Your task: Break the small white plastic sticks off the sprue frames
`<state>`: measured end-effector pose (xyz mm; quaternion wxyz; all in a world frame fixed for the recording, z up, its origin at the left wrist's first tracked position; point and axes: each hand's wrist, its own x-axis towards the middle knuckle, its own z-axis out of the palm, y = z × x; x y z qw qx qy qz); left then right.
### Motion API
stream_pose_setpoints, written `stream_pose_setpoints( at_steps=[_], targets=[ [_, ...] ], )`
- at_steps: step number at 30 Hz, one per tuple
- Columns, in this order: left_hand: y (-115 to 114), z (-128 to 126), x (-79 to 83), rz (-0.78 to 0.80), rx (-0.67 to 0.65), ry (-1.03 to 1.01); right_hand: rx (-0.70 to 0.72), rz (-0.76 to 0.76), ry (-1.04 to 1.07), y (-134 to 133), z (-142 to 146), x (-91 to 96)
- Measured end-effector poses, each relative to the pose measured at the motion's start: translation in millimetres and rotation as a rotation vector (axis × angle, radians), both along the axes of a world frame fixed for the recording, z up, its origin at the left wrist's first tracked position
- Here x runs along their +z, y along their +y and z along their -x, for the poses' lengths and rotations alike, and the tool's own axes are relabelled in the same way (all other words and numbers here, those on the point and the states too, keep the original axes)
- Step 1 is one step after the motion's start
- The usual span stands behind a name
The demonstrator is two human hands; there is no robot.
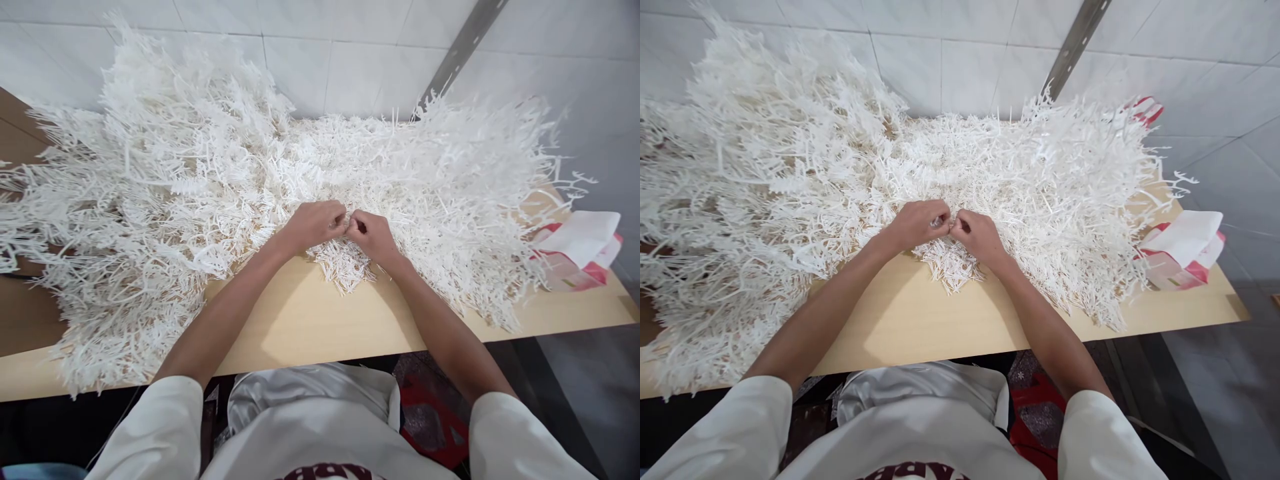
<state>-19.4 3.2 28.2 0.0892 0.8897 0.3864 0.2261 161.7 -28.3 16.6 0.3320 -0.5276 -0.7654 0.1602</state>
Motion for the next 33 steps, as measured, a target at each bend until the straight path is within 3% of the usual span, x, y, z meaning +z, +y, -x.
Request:
stream_pose_setpoints(
  at_steps=[4, 11, 17, 22, 28, 33],
  targets=[
    [7.8, 7.7, -2.5, 0.002, 0.107, -0.016, -0.043, -0.06, 0.083, -5.6, 3.0, 3.6],
    [12.4, 12.3, 11.0, 0.268, -0.106, -0.358, -0.059, -0.074, 0.161, -2.0, 2.8, 1.3],
    [9.8, 8.9, 7.2, 0.262, -0.153, -0.395, 0.029, -0.06, 0.131, 1.9, -1.0, -1.2],
    [6.4, 5.6, 5.4, 0.281, -0.096, -0.423, 0.016, -0.05, 0.164, 1.9, -1.2, 0.8],
    [2.8, -0.2, 2.9, 0.354, -0.135, -0.489, -0.017, 0.009, 0.313, 1.1, -0.6, 5.3],
    [5.7, 3.9, 4.3, 0.4, -0.126, -0.326, -0.093, -0.022, 0.336, 1.6, -0.8, 3.8]
  ],
)
